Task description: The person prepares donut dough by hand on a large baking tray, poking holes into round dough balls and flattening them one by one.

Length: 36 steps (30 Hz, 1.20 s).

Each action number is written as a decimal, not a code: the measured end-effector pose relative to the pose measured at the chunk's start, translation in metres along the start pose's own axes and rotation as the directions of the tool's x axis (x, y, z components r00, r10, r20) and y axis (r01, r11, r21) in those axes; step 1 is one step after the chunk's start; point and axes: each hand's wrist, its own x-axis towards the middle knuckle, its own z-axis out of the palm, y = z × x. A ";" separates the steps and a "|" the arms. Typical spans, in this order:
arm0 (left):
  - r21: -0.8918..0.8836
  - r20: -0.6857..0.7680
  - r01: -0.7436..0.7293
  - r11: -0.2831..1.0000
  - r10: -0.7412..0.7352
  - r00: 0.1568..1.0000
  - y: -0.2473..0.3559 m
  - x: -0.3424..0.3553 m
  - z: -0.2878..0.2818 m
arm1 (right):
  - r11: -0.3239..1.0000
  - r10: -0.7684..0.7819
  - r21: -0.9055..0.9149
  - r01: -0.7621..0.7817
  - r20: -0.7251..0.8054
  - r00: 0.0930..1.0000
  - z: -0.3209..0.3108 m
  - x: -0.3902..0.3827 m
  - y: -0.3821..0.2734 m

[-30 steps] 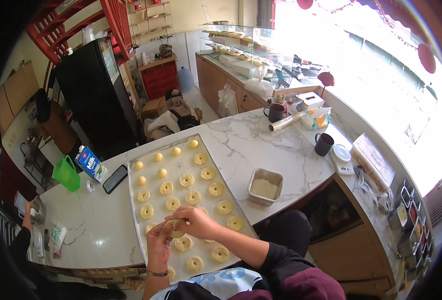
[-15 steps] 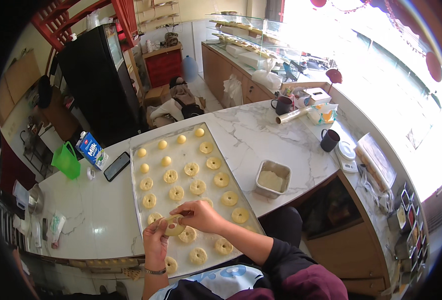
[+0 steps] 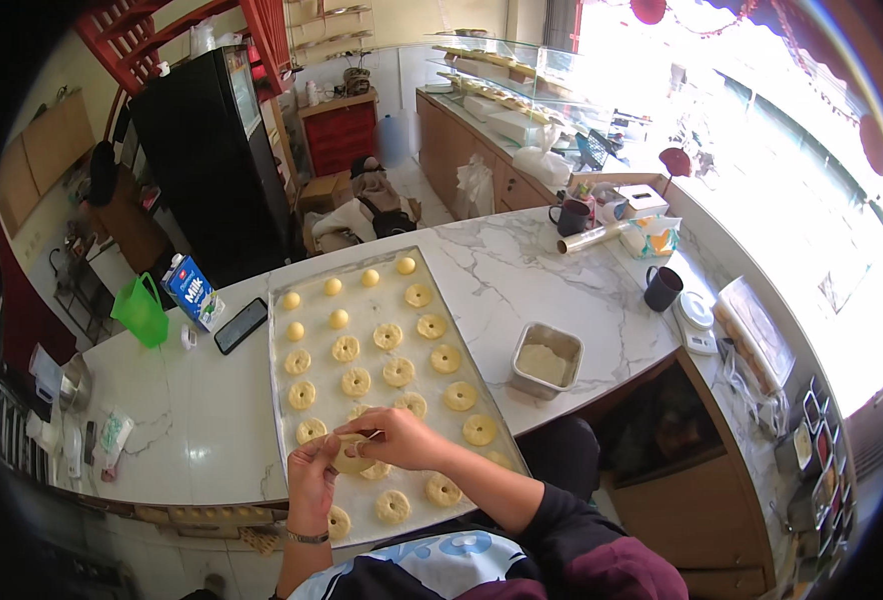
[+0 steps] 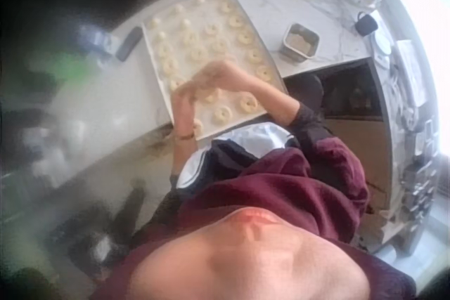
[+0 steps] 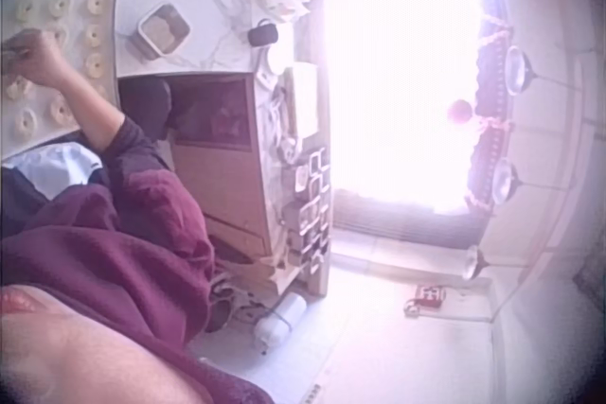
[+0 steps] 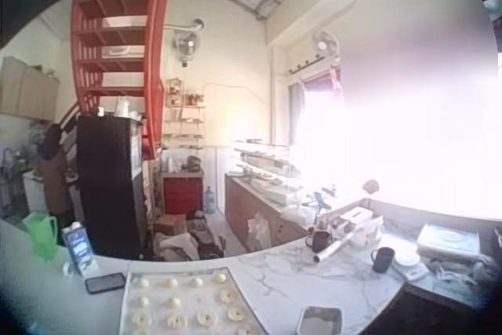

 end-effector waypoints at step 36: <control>0.055 -0.031 0.096 0.994 -0.094 0.995 -0.005 -0.006 0.003 | 0.998 0.037 0.050 -0.038 0.006 0.999 -0.002 -0.009 0.007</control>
